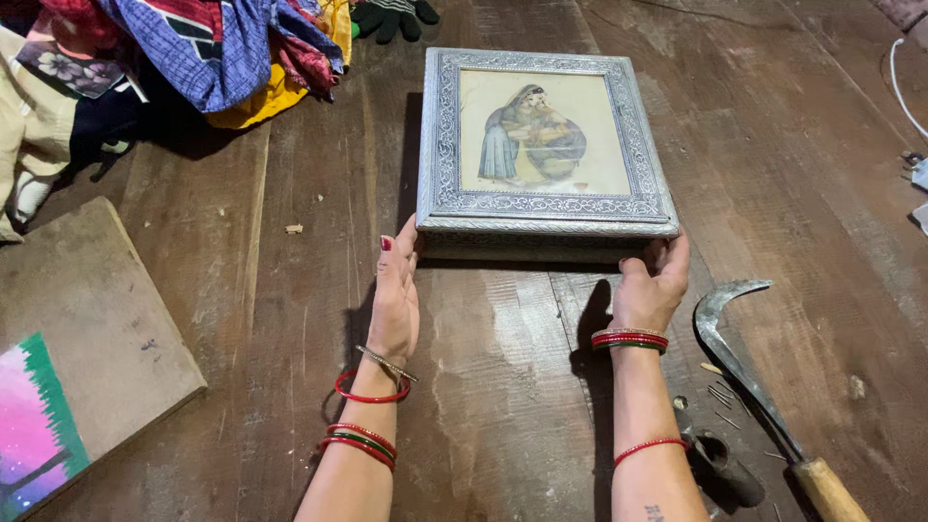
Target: The person uses a crowbar and pliers to pry and remove fasteners from a metal box on a wooden table. They open the box, remove small items, and continue prying at the box's edges.
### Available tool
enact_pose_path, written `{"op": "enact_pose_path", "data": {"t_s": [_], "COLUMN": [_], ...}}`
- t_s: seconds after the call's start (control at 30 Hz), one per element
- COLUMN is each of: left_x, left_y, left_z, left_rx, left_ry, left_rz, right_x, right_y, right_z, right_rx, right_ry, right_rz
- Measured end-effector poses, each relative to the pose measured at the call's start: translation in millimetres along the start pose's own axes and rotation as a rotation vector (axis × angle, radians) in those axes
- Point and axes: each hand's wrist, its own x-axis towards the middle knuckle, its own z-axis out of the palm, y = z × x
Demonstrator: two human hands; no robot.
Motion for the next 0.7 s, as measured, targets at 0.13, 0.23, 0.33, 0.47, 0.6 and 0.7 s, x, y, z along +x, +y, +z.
{"op": "enact_pose_path", "data": {"t_s": [0.13,0.23,0.33,0.47,0.6,0.7], "left_x": [0.0,0.3,0.4,1.4,0.4,0.3], "left_y": [-1.0,-3.1,-5.4,-6.5,-5.3,-4.0], "left_z": [-0.2,-0.7,-1.4,-1.3,-0.9,-0.3], "left_rx": [0.002,-0.012,-0.018,-0.020,0.003,0.009], "left_ry": [0.003,-0.005,-0.004,0.001,0.013,0.013], "left_rz": [0.000,0.014,0.017,0.020,0.001,-0.001], "right_x": [0.0,0.3,0.2,-0.2,-1.7,-2.0], "right_y": [1.9,2.5,2.5,0.3,-3.6,-6.1], "right_z": [-0.5,-0.4,0.0,0.2,1.6,3.1], "right_rx": [-0.006,-0.012,-0.022,-0.036,-0.017,-0.019], "right_ry": [0.002,0.004,0.002,-0.001,0.009,0.016], "right_rz": [-0.002,0.006,-0.003,-0.008,0.036,0.039]}}
